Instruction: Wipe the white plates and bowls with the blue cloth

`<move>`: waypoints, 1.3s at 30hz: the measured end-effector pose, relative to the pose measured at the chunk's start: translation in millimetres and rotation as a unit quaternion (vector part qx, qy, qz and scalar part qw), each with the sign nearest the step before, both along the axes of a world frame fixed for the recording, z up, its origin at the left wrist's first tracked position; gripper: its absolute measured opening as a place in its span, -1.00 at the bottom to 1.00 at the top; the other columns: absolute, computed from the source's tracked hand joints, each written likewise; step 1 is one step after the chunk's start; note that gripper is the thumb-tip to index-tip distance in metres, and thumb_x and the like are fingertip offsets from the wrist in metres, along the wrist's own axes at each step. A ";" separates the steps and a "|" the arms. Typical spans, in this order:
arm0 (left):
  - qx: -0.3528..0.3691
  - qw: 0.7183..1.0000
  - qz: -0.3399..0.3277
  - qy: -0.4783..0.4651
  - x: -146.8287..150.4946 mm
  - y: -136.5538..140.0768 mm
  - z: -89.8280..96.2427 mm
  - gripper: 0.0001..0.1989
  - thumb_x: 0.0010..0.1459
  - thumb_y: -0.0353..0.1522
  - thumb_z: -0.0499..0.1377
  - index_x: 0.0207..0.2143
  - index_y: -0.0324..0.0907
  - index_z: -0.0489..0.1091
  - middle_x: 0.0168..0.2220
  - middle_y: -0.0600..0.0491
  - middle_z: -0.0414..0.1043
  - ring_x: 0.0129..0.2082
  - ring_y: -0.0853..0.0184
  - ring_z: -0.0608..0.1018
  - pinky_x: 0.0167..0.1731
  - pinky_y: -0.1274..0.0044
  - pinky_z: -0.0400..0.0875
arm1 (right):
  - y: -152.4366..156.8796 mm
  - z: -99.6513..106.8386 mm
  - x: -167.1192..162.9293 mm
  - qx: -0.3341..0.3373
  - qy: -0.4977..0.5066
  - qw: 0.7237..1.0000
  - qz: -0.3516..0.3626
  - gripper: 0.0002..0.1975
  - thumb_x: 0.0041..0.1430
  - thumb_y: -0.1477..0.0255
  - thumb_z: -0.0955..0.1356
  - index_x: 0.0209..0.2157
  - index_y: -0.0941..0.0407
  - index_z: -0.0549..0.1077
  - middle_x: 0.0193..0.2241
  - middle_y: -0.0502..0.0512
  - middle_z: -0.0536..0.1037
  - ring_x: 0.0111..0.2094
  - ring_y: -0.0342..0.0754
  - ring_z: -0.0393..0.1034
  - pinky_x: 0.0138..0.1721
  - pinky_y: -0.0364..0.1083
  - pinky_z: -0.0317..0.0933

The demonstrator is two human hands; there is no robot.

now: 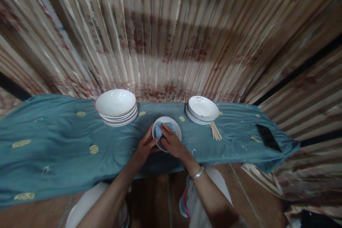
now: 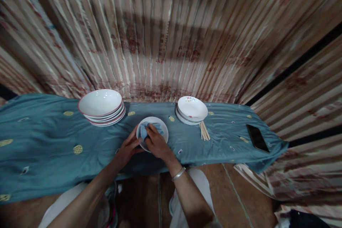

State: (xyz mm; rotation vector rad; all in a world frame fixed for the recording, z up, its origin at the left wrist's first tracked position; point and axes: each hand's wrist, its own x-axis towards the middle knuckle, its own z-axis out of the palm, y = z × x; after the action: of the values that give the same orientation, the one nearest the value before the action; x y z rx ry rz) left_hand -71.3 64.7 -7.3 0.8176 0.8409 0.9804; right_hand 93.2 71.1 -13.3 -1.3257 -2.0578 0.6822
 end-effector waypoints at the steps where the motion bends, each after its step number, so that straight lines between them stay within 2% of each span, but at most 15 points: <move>1: 0.001 1.000 -0.002 -0.002 -0.4 -0.1 -0.2 -0.18 0.04 -0.29 0.33 0.33 0.08 0.10 0.34 0.04 0.15 0.21 0.02 0.36 -0.08 0.30 0.55 | -0.7 -0.3 0.3 0.009 -0.022 1.000 -0.002 -0.46 0.26 0.52 0.18 0.27 0.23 0.21 0.34 0.33 0.12 0.35 0.08 0.01 0.34 0.16 -0.04; 5: -0.003 1.000 0.000 0.000 -1.3 0.2 -2.3 -0.16 0.04 -0.29 0.33 0.34 0.08 0.08 0.30 0.00 0.23 0.15 0.02 0.42 -0.10 0.29 0.56 | -3.4 0.8 3.7 0.055 -0.103 0.993 0.000 -0.52 0.29 0.54 0.16 0.20 0.35 0.29 0.26 0.41 0.26 0.34 0.09 0.02 0.33 0.15 0.01; 7: -0.005 1.000 0.012 0.003 -0.9 0.7 -4.0 -0.17 0.05 -0.28 0.32 0.34 0.07 0.08 0.29 -0.01 0.24 0.15 0.03 0.41 -0.12 0.30 0.57 | -3.8 2.5 7.5 0.061 -0.141 0.988 -0.005 -0.54 0.29 0.55 0.17 0.18 0.36 0.33 0.21 0.43 0.33 0.31 0.09 0.11 0.30 0.14 0.08; 13: -0.003 1.000 0.028 0.007 1.5 1.7 -6.4 -0.30 0.12 -0.19 0.25 0.31 0.07 0.16 0.31 0.01 0.20 0.16 0.03 0.41 -0.16 0.30 0.59 | -4.3 9.4 24.6 0.012 -0.215 0.976 0.017 -0.66 0.23 0.62 0.20 -0.06 0.25 0.51 0.07 0.35 0.48 0.14 0.05 0.33 0.22 0.08 0.15; 18: 0.008 1.000 0.021 0.014 1.6 0.8 -3.5 -0.29 0.13 -0.19 0.25 0.31 0.04 0.15 0.33 0.00 0.18 0.16 0.02 0.41 -0.16 0.31 0.59 | -8.6 15.9 31.5 -0.048 -0.182 0.981 0.055 -0.74 0.18 0.62 0.23 -0.31 0.16 0.54 -0.19 0.16 0.60 -0.08 -0.01 0.46 0.02 -0.05 0.25; 21: 0.016 0.999 0.020 0.021 1.1 0.2 -1.5 -0.29 0.13 -0.17 0.24 0.32 0.04 0.14 0.33 0.00 0.16 0.17 0.02 0.40 -0.15 0.30 0.59 | -13.3 19.0 28.0 -0.065 -0.103 0.992 0.037 -0.77 0.16 0.60 0.25 -0.28 0.13 0.53 -0.28 0.10 0.61 -0.20 0.00 0.49 -0.10 -0.06 0.30; 24: 0.015 1.000 0.014 0.019 0.6 0.5 -1.7 -0.29 0.15 -0.15 0.24 0.32 0.04 0.13 0.33 -0.01 0.18 0.18 0.02 0.40 -0.14 0.31 0.58 | -18.4 19.6 21.5 -0.073 0.039 0.997 0.004 -0.72 0.21 0.51 0.28 -0.05 0.10 0.46 -0.19 0.09 0.61 -0.15 0.01 0.51 -0.07 -0.02 0.33; 26: 0.010 1.000 0.013 0.020 0.3 1.1 -3.0 -0.28 0.15 -0.14 0.23 0.33 0.06 0.11 0.32 -0.01 0.20 0.18 0.02 0.39 -0.15 0.31 0.59 | -21.0 18.9 17.5 -0.078 0.140 0.987 0.014 -0.63 0.26 0.43 0.28 0.10 0.08 0.36 -0.06 0.09 0.58 -0.05 -0.01 0.48 0.01 -0.01 0.32; 28: 0.012 1.000 0.015 0.021 0.2 1.9 -5.3 -0.28 0.14 -0.14 0.24 0.33 0.07 0.11 0.33 0.00 0.18 0.20 0.01 0.38 -0.15 0.32 0.59 | -22.5 17.8 14.1 -0.083 0.200 0.976 0.037 -0.56 0.31 0.37 0.25 0.21 0.06 0.27 0.07 0.11 0.50 0.05 -0.03 0.43 0.09 0.00 0.28; 33: 0.038 0.999 0.016 0.034 0.9 3.8 -12.9 -0.30 0.12 -0.15 0.25 0.30 0.06 0.17 0.39 0.03 0.03 0.23 -0.01 0.33 -0.19 0.32 0.60 | -21.8 15.9 4.6 -0.056 0.171 0.982 0.066 -0.54 0.37 0.24 0.19 0.24 0.03 0.28 0.31 0.09 0.22 0.33 -0.04 0.07 0.34 0.03 -0.07; 35: 0.042 0.998 0.027 0.045 1.6 4.2 -15.1 -0.32 0.10 -0.16 0.26 0.27 0.00 0.24 0.37 0.01 0.07 0.23 -0.03 0.33 -0.21 0.31 0.61 | -20.6 15.7 0.1 -0.041 0.149 0.986 0.067 -0.52 0.39 0.23 0.16 0.26 0.05 0.25 0.35 0.11 0.15 0.37 -0.06 -0.02 0.36 0.02 -0.14; 39: 0.032 0.996 0.042 0.077 3.7 3.8 -16.2 -0.41 0.05 -0.17 0.29 0.13 -0.13 0.40 0.26 -0.06 0.28 0.23 -0.07 0.33 -0.18 0.30 0.60 | -17.3 16.8 -6.5 0.008 0.108 0.993 0.051 -0.49 0.42 0.29 0.10 0.33 0.11 0.12 0.39 0.16 0.02 0.40 -0.09 -0.16 0.38 0.01 -0.20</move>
State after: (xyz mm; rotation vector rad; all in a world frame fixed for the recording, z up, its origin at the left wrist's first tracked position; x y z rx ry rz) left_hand -67.5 68.5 -23.5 0.9277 0.9875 1.0308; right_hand 86.7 53.8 3.5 -1.0912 -1.9607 0.8163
